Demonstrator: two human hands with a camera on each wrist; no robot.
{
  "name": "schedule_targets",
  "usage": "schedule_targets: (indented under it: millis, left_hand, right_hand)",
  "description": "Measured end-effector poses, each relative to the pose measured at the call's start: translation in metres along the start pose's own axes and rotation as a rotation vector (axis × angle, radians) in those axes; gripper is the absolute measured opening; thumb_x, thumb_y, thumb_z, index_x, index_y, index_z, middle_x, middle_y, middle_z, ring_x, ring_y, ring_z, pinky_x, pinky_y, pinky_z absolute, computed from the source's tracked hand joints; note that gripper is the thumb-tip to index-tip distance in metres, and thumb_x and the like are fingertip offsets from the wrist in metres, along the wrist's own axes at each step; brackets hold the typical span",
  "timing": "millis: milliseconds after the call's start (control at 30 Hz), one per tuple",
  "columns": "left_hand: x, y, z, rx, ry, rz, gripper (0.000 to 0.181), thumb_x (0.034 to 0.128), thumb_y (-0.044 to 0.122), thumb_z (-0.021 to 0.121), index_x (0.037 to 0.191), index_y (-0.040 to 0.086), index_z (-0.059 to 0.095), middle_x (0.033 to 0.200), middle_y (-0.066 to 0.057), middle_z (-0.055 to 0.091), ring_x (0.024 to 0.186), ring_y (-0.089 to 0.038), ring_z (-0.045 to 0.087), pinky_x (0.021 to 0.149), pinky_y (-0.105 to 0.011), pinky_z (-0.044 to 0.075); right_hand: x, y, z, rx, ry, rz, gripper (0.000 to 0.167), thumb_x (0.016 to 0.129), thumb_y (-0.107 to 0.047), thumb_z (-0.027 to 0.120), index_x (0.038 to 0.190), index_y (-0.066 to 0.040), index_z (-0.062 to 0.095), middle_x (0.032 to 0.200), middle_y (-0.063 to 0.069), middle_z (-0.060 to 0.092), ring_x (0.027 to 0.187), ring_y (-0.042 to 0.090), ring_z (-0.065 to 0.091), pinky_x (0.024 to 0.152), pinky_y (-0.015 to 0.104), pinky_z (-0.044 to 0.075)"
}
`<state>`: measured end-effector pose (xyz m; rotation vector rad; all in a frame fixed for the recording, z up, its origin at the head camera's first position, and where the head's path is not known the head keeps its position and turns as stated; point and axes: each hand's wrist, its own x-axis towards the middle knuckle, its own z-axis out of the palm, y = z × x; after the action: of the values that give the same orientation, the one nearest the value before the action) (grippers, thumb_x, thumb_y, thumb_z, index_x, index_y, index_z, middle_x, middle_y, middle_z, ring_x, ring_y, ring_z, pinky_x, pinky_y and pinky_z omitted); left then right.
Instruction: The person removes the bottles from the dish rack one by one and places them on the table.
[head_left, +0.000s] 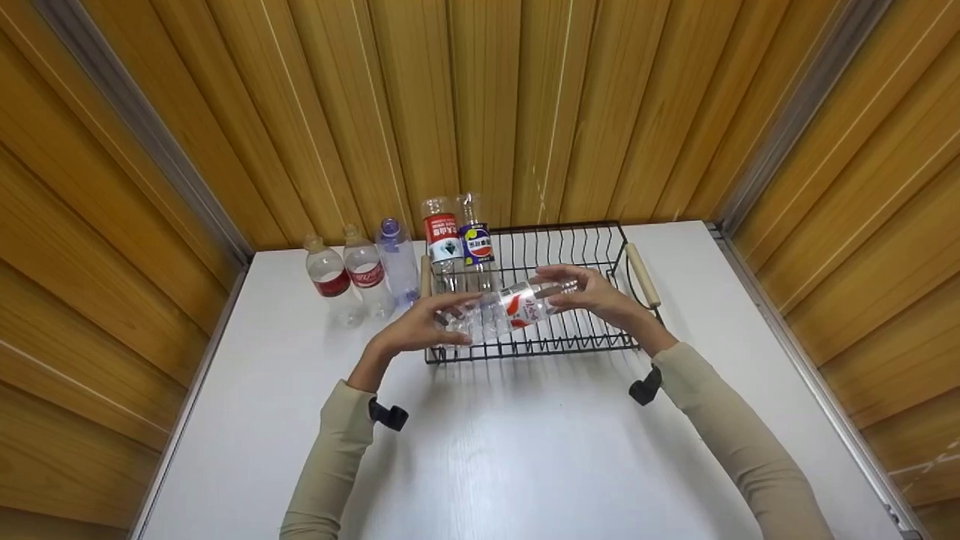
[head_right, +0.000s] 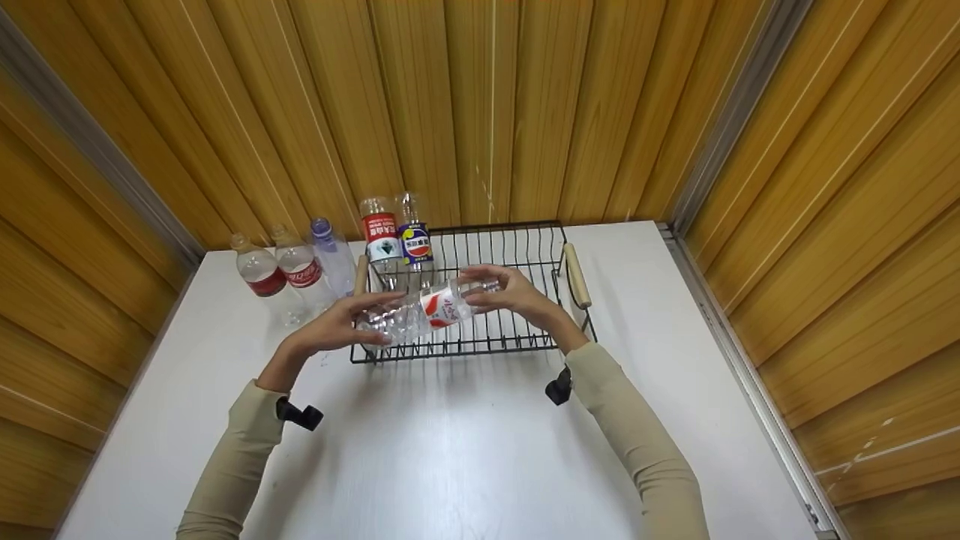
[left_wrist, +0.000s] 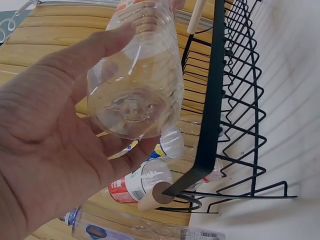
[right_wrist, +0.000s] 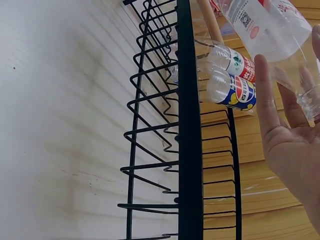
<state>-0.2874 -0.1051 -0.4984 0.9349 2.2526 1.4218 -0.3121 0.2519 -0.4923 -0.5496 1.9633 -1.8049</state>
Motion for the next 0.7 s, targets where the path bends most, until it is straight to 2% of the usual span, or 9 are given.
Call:
schedule_targets:
  millis: [167,367,533,700]
  left_hand:
    - [-0.012,-0.004,-0.005,-0.054,0.045,-0.021,0.073,0.088,0.011,0.08,0.153,0.015,0.047,0.149,-0.02,0.054,0.132,-0.041,0.056,0.103,-0.055,0.053]
    - [-0.026,-0.01,-0.015,-0.06,0.131,-0.082,0.071,0.0891,0.018,0.08,0.153,0.022,0.049,0.142,-0.018,0.058,0.127,-0.037,0.057,0.101,-0.051,0.054]
    - [-0.038,-0.018,-0.02,-0.083,0.206,-0.086,0.072,0.0893,0.021,0.08,0.153,0.02,0.047,0.145,-0.015,0.059,0.129,-0.036,0.057,0.102,-0.052,0.054]
    - [-0.055,-0.028,-0.025,-0.106,0.298,-0.114,0.072,0.0896,0.015,0.079,0.153,0.017,0.047,0.147,-0.017,0.057,0.128,-0.04,0.058,0.101,-0.052,0.054]
  right_hand:
    - [-0.003,-0.002,-0.019,0.006,0.028,-0.041,0.069,0.094,-0.006,0.071,0.155,-0.005,0.038,0.15,0.02,0.052,0.124,0.018,0.064,0.102,0.039,0.056]
    - [-0.021,-0.001,-0.063,-0.059,0.136,-0.02,0.066,0.099,-0.011,0.067,0.156,-0.002,0.036,0.153,0.03,0.045,0.123,0.017,0.065,0.098,0.032,0.058]
    - [-0.039,0.0,-0.094,-0.176,0.231,0.045,0.058,0.1,-0.021,0.067,0.152,-0.006,0.045,0.146,0.021,0.055,0.118,0.012,0.067,0.095,0.027,0.058]
    - [-0.056,0.005,-0.117,-0.302,0.328,0.077,0.056,0.101,-0.027,0.065,0.148,0.0,0.049,0.13,0.009,0.062,0.107,0.006,0.065,0.09,0.023,0.058]
